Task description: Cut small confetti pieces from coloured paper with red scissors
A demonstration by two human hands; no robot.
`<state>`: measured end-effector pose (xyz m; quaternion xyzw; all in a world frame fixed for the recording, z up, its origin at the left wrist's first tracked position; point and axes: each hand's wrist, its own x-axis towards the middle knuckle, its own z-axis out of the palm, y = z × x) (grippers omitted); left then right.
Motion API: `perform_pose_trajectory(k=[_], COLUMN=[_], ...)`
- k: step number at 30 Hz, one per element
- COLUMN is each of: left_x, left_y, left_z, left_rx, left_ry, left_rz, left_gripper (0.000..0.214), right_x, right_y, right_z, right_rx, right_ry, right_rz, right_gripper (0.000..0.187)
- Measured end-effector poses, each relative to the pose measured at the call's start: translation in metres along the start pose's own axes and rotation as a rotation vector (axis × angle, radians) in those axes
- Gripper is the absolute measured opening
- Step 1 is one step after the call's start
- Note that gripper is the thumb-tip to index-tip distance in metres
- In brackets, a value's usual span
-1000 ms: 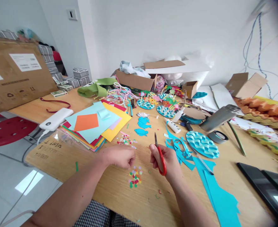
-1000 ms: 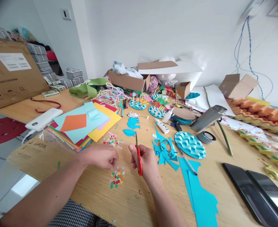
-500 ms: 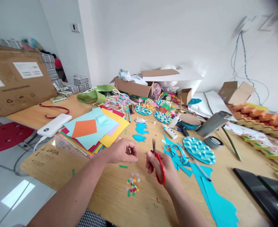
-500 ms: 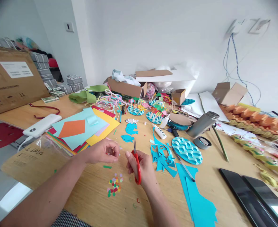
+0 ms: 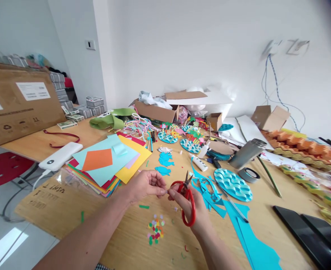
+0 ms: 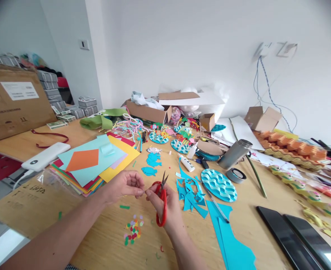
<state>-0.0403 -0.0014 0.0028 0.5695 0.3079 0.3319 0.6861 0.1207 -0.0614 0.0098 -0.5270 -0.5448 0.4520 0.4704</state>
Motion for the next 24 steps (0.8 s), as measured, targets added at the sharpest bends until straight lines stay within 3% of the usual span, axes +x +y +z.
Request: perform_pose_trajectory(k=[11,24], left_x=[0.002,0.005], left_y=[-0.005,-0.008], left_z=[0.014,0.012], left_rx=[0.087,0.112], left_ry=[0.204,0.129], left_rz=[0.023,0.022], left_gripper=[0.021,0.021], right_x=[0.003,0.004], right_y=[0.006,0.011], right_z=[0.005,0.005], right_rx=[-0.06,-0.017], right_ry=[0.066,0.076], right_rz=[0.0,-0.011], right_gripper=[0.03,0.025])
